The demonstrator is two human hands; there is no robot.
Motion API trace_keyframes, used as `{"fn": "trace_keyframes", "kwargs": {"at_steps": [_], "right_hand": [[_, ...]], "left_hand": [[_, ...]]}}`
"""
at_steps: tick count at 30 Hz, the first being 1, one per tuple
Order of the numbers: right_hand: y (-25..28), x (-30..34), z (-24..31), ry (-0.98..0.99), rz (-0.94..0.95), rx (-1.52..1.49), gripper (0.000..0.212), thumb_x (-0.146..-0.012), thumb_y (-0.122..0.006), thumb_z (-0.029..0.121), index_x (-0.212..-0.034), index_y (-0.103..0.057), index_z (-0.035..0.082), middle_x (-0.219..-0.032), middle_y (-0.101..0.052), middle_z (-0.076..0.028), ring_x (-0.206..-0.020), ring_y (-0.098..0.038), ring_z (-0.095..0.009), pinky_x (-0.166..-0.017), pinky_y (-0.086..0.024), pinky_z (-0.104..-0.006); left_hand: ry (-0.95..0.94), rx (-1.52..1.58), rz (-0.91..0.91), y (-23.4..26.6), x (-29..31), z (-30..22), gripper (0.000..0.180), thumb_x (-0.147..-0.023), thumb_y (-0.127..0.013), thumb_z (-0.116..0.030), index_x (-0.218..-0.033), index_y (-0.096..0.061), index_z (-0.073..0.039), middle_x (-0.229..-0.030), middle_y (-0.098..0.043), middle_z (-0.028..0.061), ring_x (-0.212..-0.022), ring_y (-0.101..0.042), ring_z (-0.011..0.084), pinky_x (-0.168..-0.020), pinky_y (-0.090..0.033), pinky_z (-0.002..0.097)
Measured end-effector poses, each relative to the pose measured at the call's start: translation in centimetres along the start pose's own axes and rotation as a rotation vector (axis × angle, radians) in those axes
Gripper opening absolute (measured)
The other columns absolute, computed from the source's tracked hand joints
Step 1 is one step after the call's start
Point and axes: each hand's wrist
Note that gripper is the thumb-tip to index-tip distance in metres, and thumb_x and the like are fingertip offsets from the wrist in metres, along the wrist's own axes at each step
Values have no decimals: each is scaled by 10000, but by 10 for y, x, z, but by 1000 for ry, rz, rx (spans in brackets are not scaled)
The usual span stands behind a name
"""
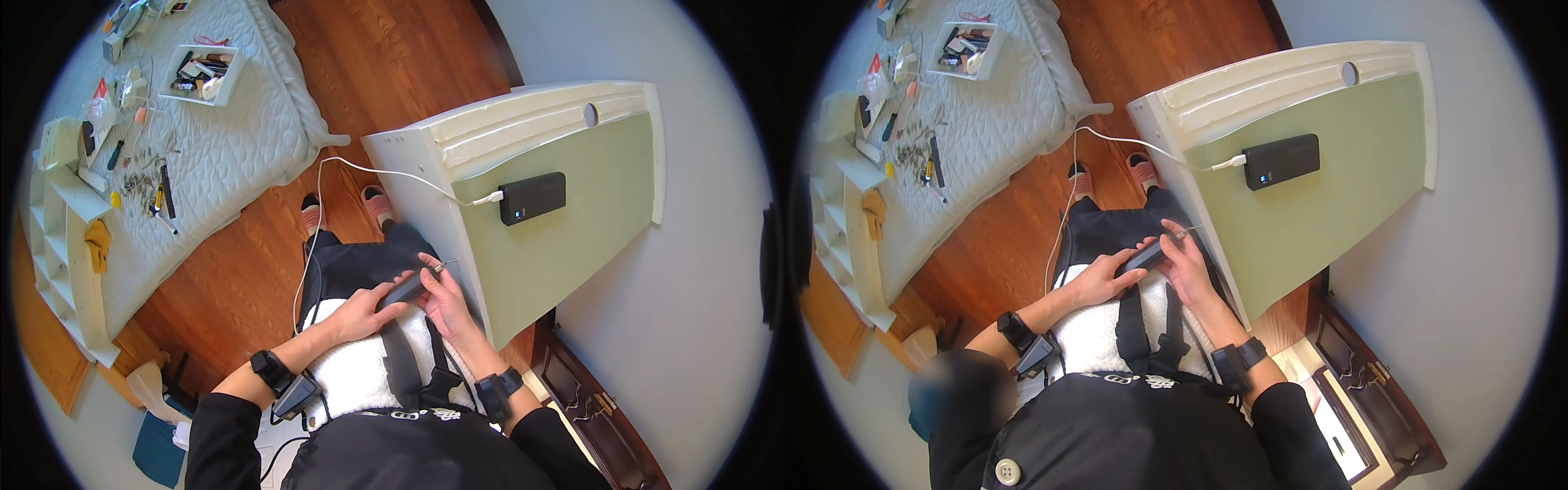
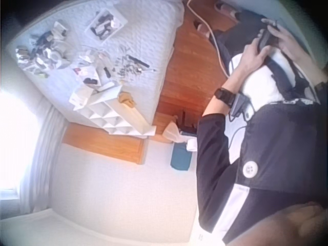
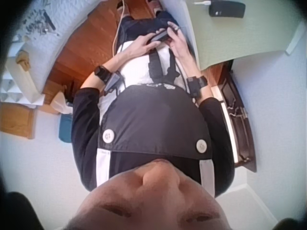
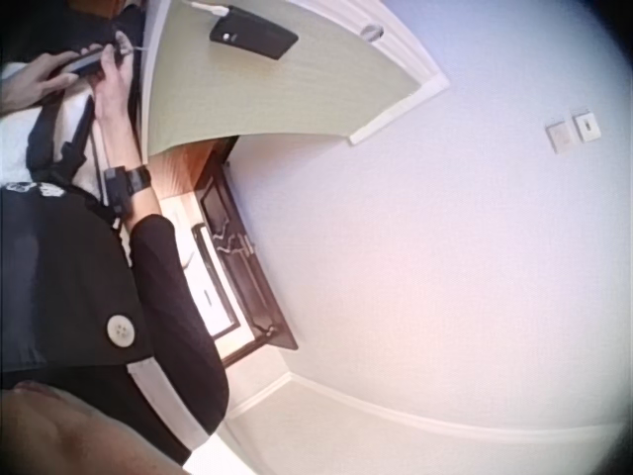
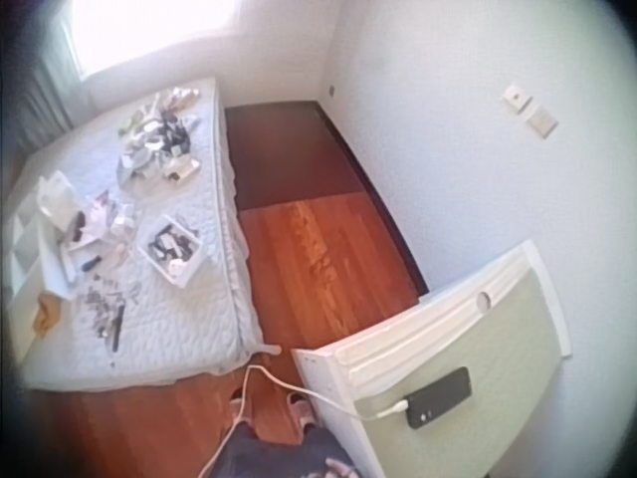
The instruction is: The person assembles a white furniture panel by driving screws into pre-drilled holes using a handheld electric screwdriver and a manual screwdriver. They repeatedly switch between tools, insert screws, and tighten them along the panel edge while working on a mattress-covered floor.
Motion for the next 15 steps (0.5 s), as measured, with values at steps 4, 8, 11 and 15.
{"fn": "trace_keyframes", "kwargs": {"at_steps": [4,8,11,15], "right_hand": [[2,3,-2,-13,-6,-6,399,-1011,-505,224,-1356,-371,75,-1137,-587,-146,-1131,-585,-270,-990,-473,-392],[1,2,-2,12,7,-2,405,-1011,-504,230,-1360,-368,75,-1135,-589,-143,-1134,-584,-269,-995,-470,-395],[0,3,-1,25,20,7,407,-1010,-507,229,-1360,-368,75,-1138,-585,-145,-1131,-584,-267,-996,-470,-395],[-1,0,0,13,0,-5,412,-1007,-513,234,-1360,-368,77,-1141,-582,-147,-1128,-584,-265,-995,-472,-394]], "left_hand": [[12,-25,11,-1,1,0,521,-934,-586,-373,-1222,-532,58,-855,-654,272,-818,-663,407,-746,-509,413],[7,-26,3,-1,0,1,521,-933,-588,-371,-1224,-532,58,-854,-655,271,-820,-666,402,-744,-510,413],[8,-23,2,0,-1,1,522,-931,-590,-371,-1223,-533,57,-852,-654,272,-822,-666,403,-747,-509,414],[18,-30,12,2,-3,0,523,-927,-595,-372,-1223,-534,55,-850,-654,273,-824,-666,403,-754,-510,416]]}}
Point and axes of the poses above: each hand's wrist, its own x-axis away from the middle knuckle, its own y-axis out of the back of the hand, z = x × y
